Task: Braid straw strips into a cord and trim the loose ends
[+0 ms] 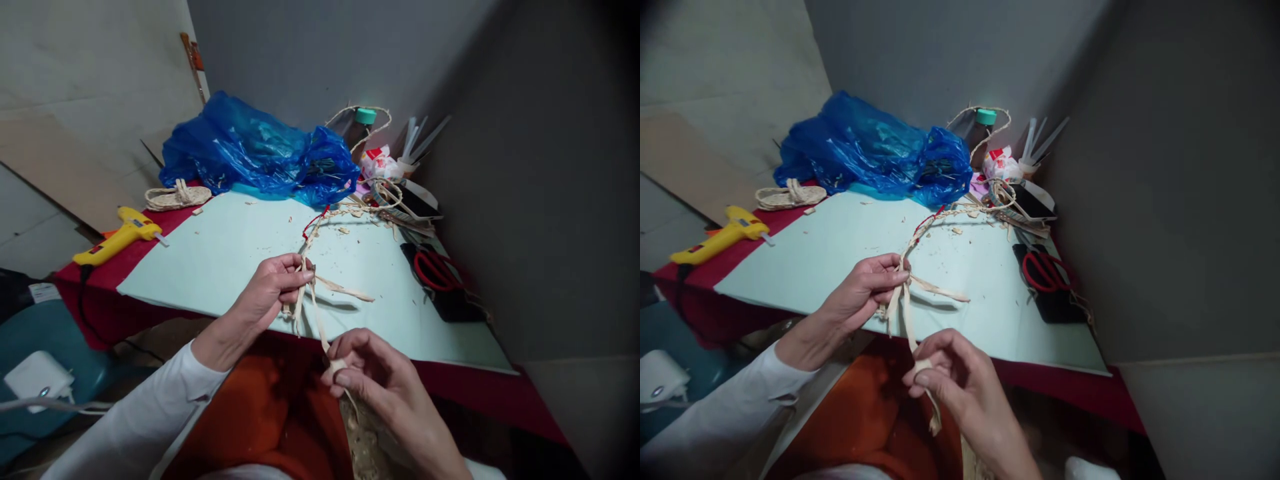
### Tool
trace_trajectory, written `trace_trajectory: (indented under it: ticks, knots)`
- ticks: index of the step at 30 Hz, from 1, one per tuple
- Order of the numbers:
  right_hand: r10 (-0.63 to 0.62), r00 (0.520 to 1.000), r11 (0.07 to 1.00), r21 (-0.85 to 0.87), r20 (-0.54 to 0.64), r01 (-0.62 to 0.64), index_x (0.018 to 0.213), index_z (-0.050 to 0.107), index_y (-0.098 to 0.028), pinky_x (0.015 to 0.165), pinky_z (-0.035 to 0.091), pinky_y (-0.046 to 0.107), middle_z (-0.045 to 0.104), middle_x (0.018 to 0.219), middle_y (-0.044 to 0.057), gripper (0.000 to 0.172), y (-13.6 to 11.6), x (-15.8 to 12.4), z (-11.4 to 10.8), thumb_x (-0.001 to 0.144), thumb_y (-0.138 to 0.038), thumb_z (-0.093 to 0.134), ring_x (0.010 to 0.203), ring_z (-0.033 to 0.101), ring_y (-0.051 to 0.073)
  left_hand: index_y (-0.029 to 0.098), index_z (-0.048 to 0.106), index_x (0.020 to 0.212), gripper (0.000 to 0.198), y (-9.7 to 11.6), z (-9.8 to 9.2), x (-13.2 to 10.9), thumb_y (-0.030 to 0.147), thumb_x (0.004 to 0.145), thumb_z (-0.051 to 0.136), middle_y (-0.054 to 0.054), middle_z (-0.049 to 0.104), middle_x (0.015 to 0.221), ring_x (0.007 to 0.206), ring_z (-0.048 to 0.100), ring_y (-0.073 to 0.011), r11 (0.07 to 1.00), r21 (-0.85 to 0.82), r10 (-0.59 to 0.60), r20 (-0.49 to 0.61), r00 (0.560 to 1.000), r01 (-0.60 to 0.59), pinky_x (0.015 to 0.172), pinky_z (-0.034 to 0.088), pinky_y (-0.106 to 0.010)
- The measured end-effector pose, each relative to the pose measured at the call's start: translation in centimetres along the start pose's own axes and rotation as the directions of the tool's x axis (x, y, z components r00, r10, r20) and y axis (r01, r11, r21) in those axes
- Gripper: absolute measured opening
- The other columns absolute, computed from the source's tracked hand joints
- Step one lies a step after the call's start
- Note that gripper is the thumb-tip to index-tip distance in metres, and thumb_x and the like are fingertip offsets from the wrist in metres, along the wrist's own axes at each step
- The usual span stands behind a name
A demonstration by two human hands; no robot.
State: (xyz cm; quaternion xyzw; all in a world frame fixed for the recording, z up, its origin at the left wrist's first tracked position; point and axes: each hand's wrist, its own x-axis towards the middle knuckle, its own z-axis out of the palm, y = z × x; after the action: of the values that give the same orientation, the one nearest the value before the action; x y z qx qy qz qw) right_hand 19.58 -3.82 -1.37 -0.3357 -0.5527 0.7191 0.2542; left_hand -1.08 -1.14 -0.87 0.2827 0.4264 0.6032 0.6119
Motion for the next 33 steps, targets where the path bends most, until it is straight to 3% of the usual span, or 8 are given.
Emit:
trace_trajectory:
  ticks: [4,7,10,13,18,23,27,33]
  knots:
    - [0.023,0.979,0.977,0.214,-0.203,0.022,0.115,0.057,-0.026,0.057,0.047,0.021,0.064,0.112,0.006,0.036,2.7,-1.5,1.5,0.082,-0.033,0.071,0.065,0.062,0.009,0.008,0.061,0.075,0.021,0.1,0.1,-0.1,0.014,0.063,0.077,0.005,0.046,0.058,0.043,0.029,0.0011,1.0,0.017,-0.006,0.019,1.0,0.006,0.037,0.013,-0.013]
    - [0.116,0.978,0.976,0.202,-0.175,-0.079,0.119,0.058,-0.021,0.043,0.03,0.018,0.065,0.088,0.005,0.037,3.7,-2.5,3.1,0.088,-0.041,0.062,0.046,0.041,0.003,0.008,0.061,0.074,0.02,0.0,0.2,-0.2,0.013,0.063,0.077,0.006,0.044,0.056,0.042,0.027,0.0015,0.999,0.036,-0.005,0.032,0.999,0.004,0.037,0.012,-0.013]
    - [0.125,0.955,0.975,0.211,-0.268,-0.068,0.106,0.064,-0.014,0.045,0.019,0.019,0.048,0.057,-0.003,0.037,4.7,-3.1,4.6,0.089,-0.047,0.059,0.048,0.029,0.004,0.009,0.06,0.073,0.019,-0.4,0.3,-0.2,0.013,0.063,0.076,0.006,0.045,0.055,0.041,0.027,0.0016,0.999,0.045,0.026,0.029,0.999,-0.028,0.037,0.012,-0.013]
    - [0.104,0.93,0.961,0.278,-0.353,-0.002,0.091,0.064,-0.014,0.046,0.014,0.02,0.028,0.051,-0.009,0.038,5.9,-3.2,6.0,0.087,-0.052,0.06,0.048,0.021,0.005,0.009,0.06,0.073,0.018,-0.9,0.4,-0.2,0.015,0.065,0.075,0.006,0.045,0.055,0.042,0.029,0.0011,0.996,0.063,0.069,0.033,0.997,-0.071,0.038,0.014,-0.013]
    - [0.137,0.961,0.859,0.513,-0.24,0.006,0.068,0.042,-0.02,0.041,0.012,0.019,0.022,0.053,-0.01,0.044,7.5,-2.0,8.7,0.083,-0.056,0.061,0.045,0.013,0.005,0.011,0.06,0.072,0.016,-1.2,0.5,-0.2,0.016,0.066,0.073,0.006,0.045,0.055,0.043,0.032,-0.0001,0.988,0.121,0.09,0.03,0.995,-0.093,0.039,0.017,-0.013]
    - [0.033,0.994,0.996,0.081,-0.103,-0.024,0.089,0.055,-0.019,0.048,0.034,0.019,0.042,0.051,-0.007,0.037,6.1,-2.0,8.5,0.094,-0.055,0.045,0.044,0.037,0.007,0.01,0.06,0.073,0.017,-1.2,0.3,-0.1,0.017,0.066,0.073,0.004,0.045,0.058,0.046,0.033,-0.001,0.987,0.123,0.098,0.038,0.994,-0.102,0.039,0.017,-0.013]
    - [-0.091,0.992,0.9,-0.419,0.084,0.118,0.09,0.059,-0.022,0.073,0.044,0.024,0.069,0.076,0.003,0.03,4.6,-2.6,6.9,0.099,-0.041,0.038,0.07,0.062,0.014,0.01,0.061,0.077,0.018,-1.2,0.1,0.0,0.018,0.067,0.073,0.004,0.044,0.061,0.048,0.033,-0.0015,0.989,0.104,0.106,0.03,0.994,-0.109,0.039,0.017,-0.013]
    - [0.135,0.986,0.871,-0.487,0.101,-0.069,0.08,0.057,-0.02,0.049,0.041,0.017,0.072,0.07,0.003,0.035,6.0,-2.7,6.8,0.098,-0.042,0.037,0.05,0.061,0.011,0.01,0.061,0.076,0.019,-1.4,0.0,-0.2,0.019,0.066,0.074,0.004,0.044,0.061,0.05,0.034,-0.0019,0.989,0.103,0.104,0.02,0.994,-0.106,0.04,0.018,-0.013]
